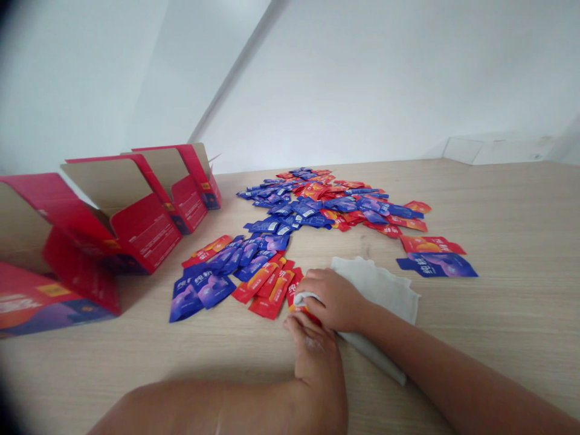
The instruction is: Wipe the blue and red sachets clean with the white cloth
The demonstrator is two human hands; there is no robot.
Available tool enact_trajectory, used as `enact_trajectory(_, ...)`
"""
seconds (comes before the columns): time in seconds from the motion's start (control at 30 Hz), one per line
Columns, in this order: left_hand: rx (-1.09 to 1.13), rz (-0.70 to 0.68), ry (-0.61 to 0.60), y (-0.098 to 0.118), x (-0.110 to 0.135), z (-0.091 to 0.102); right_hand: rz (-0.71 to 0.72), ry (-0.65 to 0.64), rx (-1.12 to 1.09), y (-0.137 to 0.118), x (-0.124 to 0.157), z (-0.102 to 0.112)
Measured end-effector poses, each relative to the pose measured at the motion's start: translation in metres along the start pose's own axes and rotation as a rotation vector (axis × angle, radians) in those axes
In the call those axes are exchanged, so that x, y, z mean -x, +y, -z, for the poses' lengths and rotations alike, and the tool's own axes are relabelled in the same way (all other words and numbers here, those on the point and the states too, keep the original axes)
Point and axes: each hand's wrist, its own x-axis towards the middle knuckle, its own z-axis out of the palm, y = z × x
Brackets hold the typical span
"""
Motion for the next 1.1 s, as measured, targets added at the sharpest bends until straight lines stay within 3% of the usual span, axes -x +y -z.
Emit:
enact_trajectory(0.4,-0.048,-0.079,-0.039,-0.006,-0.002,0.000,-0.012,-0.004,-0.005,-0.001,0.000,0.000)
enact_trajectory(0.67,0.074,-0.035,-0.011,-0.010,-0.001,0.006,0.001,-0.004,0.008,-0.001,-0.001,0.000)
enact_trajectory(1.1,-0.150,-0.130,-0.115,-0.010,-0.001,0.010,-0.009,-0.013,0.007,-0.001,0.000,0.001)
